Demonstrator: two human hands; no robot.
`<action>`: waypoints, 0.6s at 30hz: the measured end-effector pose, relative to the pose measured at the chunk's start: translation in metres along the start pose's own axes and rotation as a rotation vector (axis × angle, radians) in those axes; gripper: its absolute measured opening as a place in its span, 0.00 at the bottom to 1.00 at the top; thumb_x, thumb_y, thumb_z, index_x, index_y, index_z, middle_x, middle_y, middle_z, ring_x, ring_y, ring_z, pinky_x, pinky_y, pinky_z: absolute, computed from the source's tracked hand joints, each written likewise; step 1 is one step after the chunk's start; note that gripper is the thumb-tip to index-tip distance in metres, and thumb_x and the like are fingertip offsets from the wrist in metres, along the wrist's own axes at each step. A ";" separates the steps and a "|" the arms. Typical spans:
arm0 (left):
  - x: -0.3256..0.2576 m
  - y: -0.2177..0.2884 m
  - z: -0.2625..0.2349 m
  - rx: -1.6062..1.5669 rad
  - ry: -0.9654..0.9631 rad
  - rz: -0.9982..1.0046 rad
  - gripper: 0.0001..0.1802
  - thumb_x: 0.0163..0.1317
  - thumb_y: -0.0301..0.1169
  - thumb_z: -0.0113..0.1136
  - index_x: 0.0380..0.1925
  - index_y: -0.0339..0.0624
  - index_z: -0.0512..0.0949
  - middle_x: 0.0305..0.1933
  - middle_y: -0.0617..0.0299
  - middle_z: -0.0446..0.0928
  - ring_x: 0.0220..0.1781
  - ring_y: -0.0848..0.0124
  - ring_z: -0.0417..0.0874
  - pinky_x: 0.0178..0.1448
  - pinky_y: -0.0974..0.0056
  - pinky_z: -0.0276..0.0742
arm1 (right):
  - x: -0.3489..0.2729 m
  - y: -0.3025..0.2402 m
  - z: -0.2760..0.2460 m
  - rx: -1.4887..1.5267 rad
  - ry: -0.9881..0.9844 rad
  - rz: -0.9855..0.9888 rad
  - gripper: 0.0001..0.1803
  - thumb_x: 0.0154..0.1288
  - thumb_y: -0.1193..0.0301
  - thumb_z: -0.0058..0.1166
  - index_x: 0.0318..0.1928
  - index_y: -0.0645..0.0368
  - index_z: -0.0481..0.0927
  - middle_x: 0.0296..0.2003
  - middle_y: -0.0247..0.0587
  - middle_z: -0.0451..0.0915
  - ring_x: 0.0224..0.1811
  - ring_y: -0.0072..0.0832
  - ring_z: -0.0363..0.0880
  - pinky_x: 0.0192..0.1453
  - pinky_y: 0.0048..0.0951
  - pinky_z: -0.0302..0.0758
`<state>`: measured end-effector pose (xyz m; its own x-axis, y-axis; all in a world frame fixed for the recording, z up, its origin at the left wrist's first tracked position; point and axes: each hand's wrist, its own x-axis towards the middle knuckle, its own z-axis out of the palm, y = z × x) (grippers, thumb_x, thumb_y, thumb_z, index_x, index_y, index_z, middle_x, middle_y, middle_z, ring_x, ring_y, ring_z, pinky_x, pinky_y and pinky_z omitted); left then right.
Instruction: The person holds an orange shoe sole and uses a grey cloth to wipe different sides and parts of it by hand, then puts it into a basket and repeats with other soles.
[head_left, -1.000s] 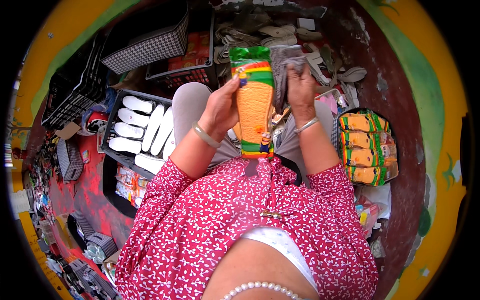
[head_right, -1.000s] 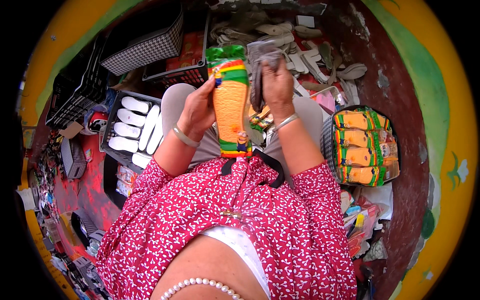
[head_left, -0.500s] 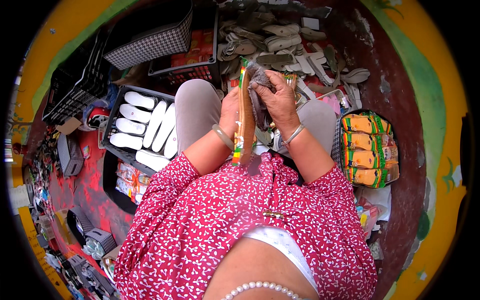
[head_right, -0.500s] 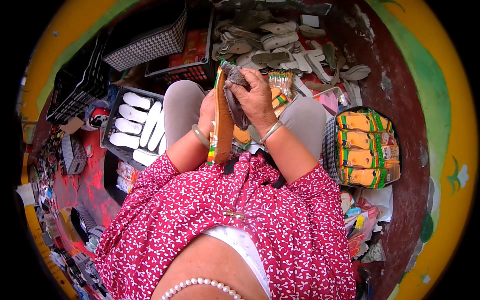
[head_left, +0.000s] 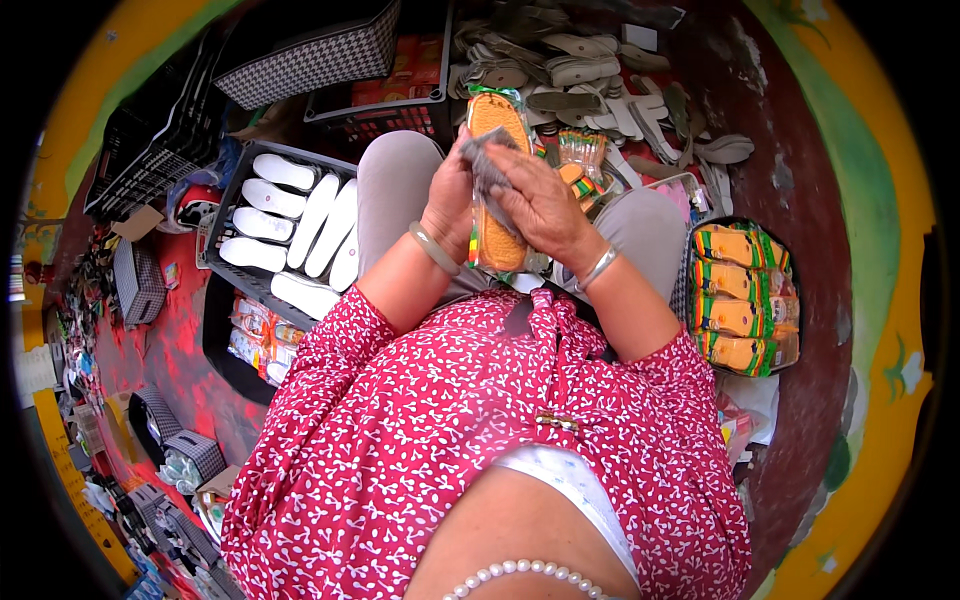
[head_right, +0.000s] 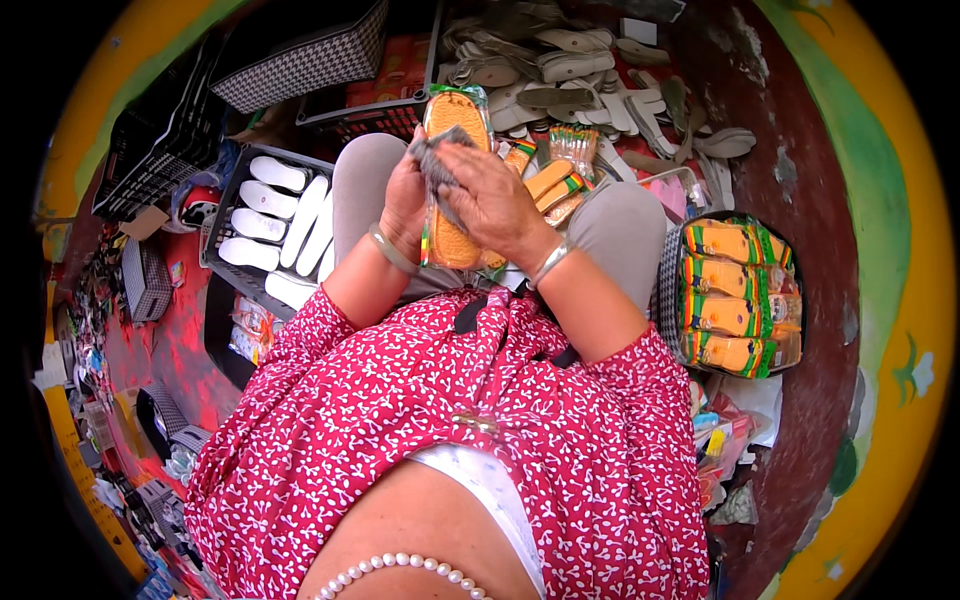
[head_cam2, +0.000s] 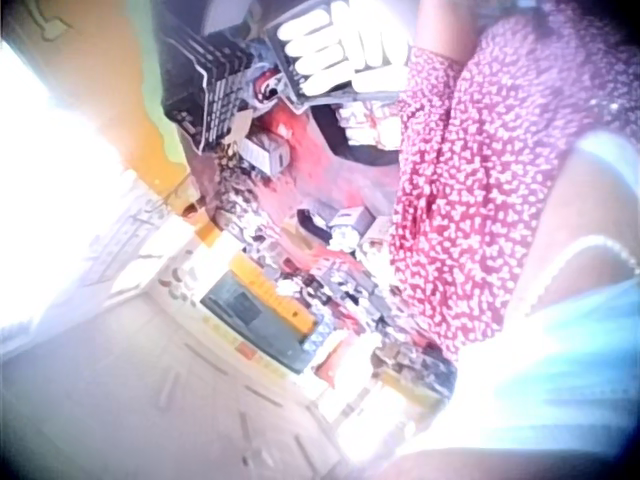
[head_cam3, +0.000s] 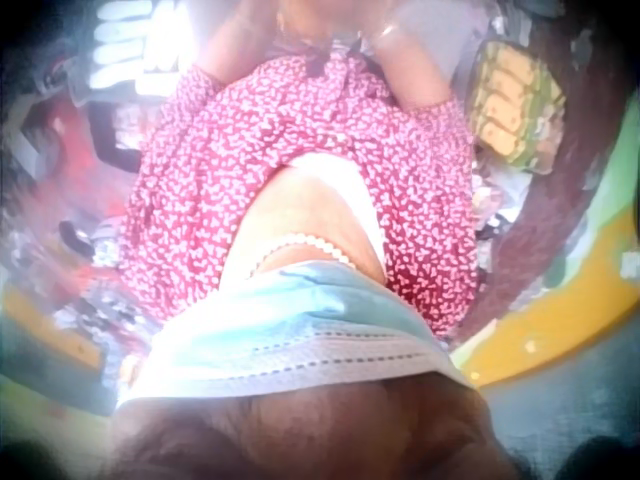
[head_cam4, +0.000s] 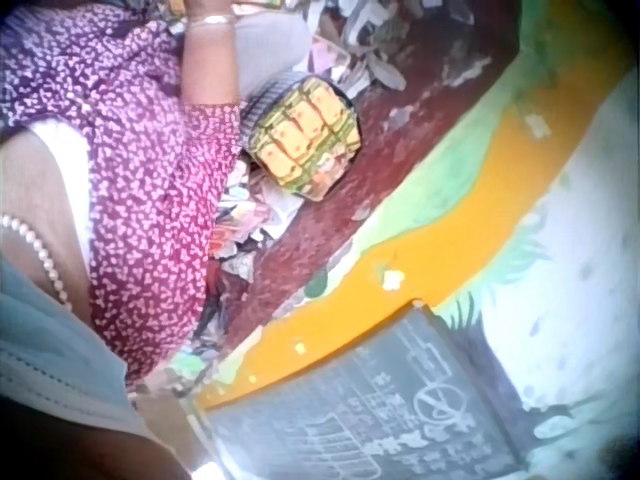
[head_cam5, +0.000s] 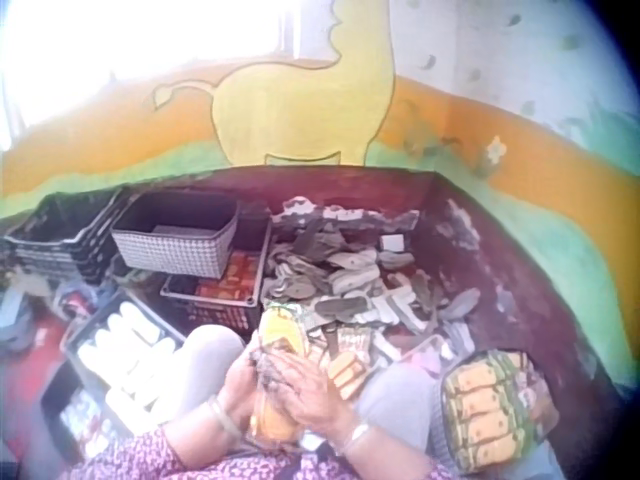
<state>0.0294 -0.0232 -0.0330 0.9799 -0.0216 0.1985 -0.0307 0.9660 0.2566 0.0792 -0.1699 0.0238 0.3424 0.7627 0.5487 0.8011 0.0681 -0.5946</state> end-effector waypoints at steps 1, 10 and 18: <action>-0.001 0.007 -0.015 -0.129 -0.210 -0.084 0.33 0.67 0.54 0.34 0.58 0.38 0.63 0.55 0.45 0.70 0.58 0.58 0.72 0.62 0.54 0.68 | -0.003 -0.005 -0.001 0.021 -0.032 -0.054 0.22 0.61 0.66 0.51 0.55 0.62 0.72 0.53 0.47 0.73 0.58 0.43 0.68 0.62 0.39 0.63; 0.000 -0.013 0.058 0.106 0.178 0.048 0.31 0.69 0.52 0.31 0.63 0.42 0.57 0.60 0.43 0.65 0.58 0.51 0.71 0.62 0.50 0.68 | -0.029 -0.030 -0.005 -0.168 -0.074 -0.182 0.24 0.53 0.75 0.56 0.53 0.55 0.74 0.54 0.40 0.74 0.58 0.35 0.71 0.58 0.34 0.64; -0.009 -0.028 0.052 0.038 0.015 -0.023 0.22 0.70 0.42 0.35 0.57 0.40 0.64 0.57 0.56 0.69 0.58 0.64 0.71 0.64 0.59 0.63 | -0.001 -0.010 -0.029 -0.490 0.228 -0.095 0.22 0.52 0.73 0.55 0.51 0.55 0.75 0.53 0.37 0.75 0.56 0.30 0.73 0.54 0.31 0.61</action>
<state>0.0110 -0.0638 0.0075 0.9833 -0.0397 0.1775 -0.0150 0.9549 0.2967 0.0848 -0.1896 0.0467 0.3111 0.6056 0.7324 0.9500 -0.2186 -0.2228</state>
